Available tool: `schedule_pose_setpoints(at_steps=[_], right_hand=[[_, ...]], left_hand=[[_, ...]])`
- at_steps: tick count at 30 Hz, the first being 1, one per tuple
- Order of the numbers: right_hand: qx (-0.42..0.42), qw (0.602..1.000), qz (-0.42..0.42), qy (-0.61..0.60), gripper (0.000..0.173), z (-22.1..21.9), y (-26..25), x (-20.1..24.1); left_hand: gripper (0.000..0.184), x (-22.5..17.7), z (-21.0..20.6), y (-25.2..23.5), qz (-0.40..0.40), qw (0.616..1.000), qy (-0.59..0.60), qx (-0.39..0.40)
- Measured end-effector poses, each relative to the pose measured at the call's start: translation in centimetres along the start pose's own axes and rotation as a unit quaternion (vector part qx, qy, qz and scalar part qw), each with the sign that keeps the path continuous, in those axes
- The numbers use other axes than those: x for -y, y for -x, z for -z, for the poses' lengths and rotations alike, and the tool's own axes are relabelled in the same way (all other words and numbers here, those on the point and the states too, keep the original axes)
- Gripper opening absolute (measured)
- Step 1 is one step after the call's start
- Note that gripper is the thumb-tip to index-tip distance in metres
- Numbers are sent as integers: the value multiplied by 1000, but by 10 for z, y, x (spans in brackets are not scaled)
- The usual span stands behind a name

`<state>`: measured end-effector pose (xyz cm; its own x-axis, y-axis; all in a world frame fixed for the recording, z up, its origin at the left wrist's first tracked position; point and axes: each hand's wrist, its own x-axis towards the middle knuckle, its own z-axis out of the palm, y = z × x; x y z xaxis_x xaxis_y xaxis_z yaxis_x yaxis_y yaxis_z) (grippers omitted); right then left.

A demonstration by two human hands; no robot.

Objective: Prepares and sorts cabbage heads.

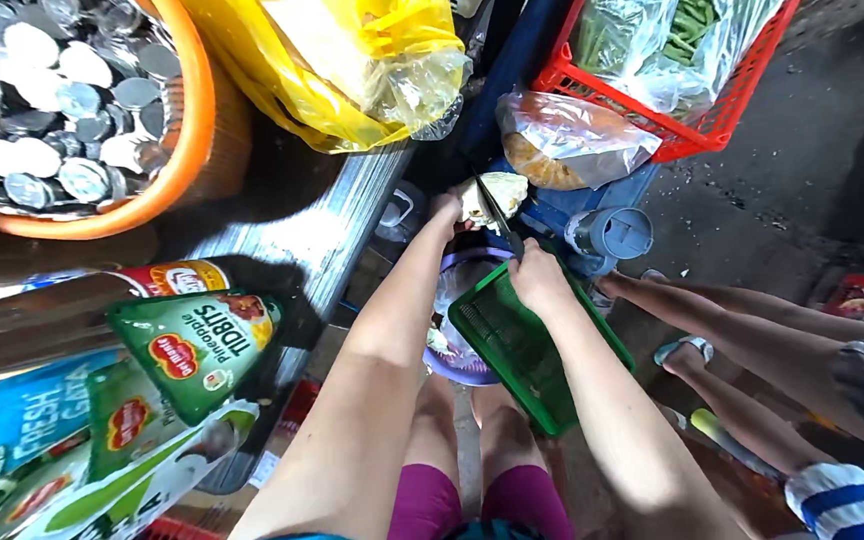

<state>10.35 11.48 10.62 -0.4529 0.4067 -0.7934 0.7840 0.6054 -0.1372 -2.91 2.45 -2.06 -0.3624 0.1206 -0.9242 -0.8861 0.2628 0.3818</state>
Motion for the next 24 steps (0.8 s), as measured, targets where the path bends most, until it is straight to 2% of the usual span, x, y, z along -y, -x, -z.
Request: schedule_pose_setpoints(at_steps=[7,13,18,22,24], right_hand=[[5,1000,-9,-7,38,-10,-17,-15],[36,999,-20,11,35,16,-1,-11],[36,999,2,-23,37,-2,-10,-33],[38,999,18,-18,36,32,21,-31],[-21,999,42,-19,33,55,47,-51]], left_hand=[[51,7,-2,-7,-56,998,3,-22],[50,12,-2,-7,-81,996,17,-40],[50,22,-3,-5,-112,992,19,-58],[54,24,2,1,-124,991,0,-54],[56,26,7,2,-135,990,-7,-36]])
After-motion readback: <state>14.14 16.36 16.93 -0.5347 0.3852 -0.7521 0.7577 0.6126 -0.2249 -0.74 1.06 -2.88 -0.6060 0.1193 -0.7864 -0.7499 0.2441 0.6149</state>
